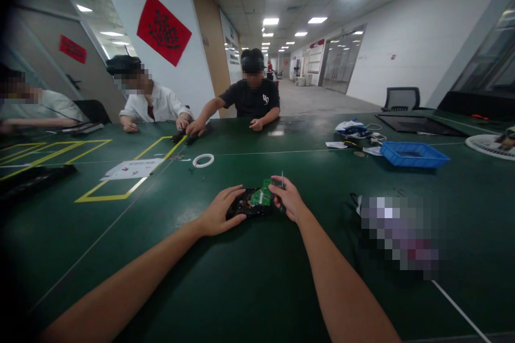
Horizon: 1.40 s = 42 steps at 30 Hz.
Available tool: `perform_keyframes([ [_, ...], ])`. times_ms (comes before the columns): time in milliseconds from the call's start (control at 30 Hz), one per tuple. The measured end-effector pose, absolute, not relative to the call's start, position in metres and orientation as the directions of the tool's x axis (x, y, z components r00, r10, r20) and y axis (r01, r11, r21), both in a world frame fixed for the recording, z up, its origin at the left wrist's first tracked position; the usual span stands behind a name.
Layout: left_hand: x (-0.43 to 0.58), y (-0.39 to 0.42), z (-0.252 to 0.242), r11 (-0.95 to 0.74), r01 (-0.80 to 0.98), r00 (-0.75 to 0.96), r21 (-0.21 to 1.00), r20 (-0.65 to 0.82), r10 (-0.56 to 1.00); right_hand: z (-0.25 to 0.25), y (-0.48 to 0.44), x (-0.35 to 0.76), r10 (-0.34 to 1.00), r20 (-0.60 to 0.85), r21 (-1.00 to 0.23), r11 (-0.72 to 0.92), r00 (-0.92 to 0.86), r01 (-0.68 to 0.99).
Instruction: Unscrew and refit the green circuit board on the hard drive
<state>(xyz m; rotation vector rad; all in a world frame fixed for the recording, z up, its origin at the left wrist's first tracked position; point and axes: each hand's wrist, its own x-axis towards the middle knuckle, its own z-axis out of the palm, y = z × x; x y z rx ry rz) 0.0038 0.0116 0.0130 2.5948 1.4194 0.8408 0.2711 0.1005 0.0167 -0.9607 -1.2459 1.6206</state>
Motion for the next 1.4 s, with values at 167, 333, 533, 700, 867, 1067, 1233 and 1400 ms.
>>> perform_keyframes([
  [167,0.021,0.006,0.011,-0.527,0.815,0.379,0.242,0.467,0.799,0.017,0.1,0.272,0.944,-0.05,-0.984,-0.102,-0.327,-0.143],
  [333,0.042,0.007,0.004,-0.387,0.889,0.226,0.245,0.501,0.836,0.018,0.097,0.267,0.929,-0.03,-0.993,-0.07,-0.37,-0.094],
  [533,0.037,0.023,0.003,-0.407,0.883,0.275,0.234,0.444,0.853,0.024,0.092,0.265,0.922,-0.035,-0.999,-0.046,-0.385,-0.019],
  [700,0.036,0.022,0.005,-0.393,0.893,0.283,0.222,0.403,0.87,0.026,0.088,0.264,0.911,-0.028,-1.0,-0.02,-0.412,0.023],
  [867,0.035,0.019,0.007,-0.389,0.892,0.285,0.23,0.382,0.879,0.022,0.09,0.264,0.902,-0.013,-0.999,0.007,-0.432,0.044],
  [1067,0.029,0.022,0.009,-0.429,0.871,0.324,0.238,0.379,0.867,0.02,0.09,0.266,0.896,0.007,-0.995,0.048,-0.443,0.082],
  [1233,0.029,0.021,0.006,-0.426,0.879,0.322,0.215,0.392,0.862,0.022,0.089,0.266,0.896,0.008,-0.994,0.055,-0.444,0.094],
  [1400,0.033,0.016,0.009,-0.446,0.885,0.349,0.135,0.44,0.827,0.022,0.089,0.266,0.897,0.008,-0.994,0.057,-0.442,0.097],
])
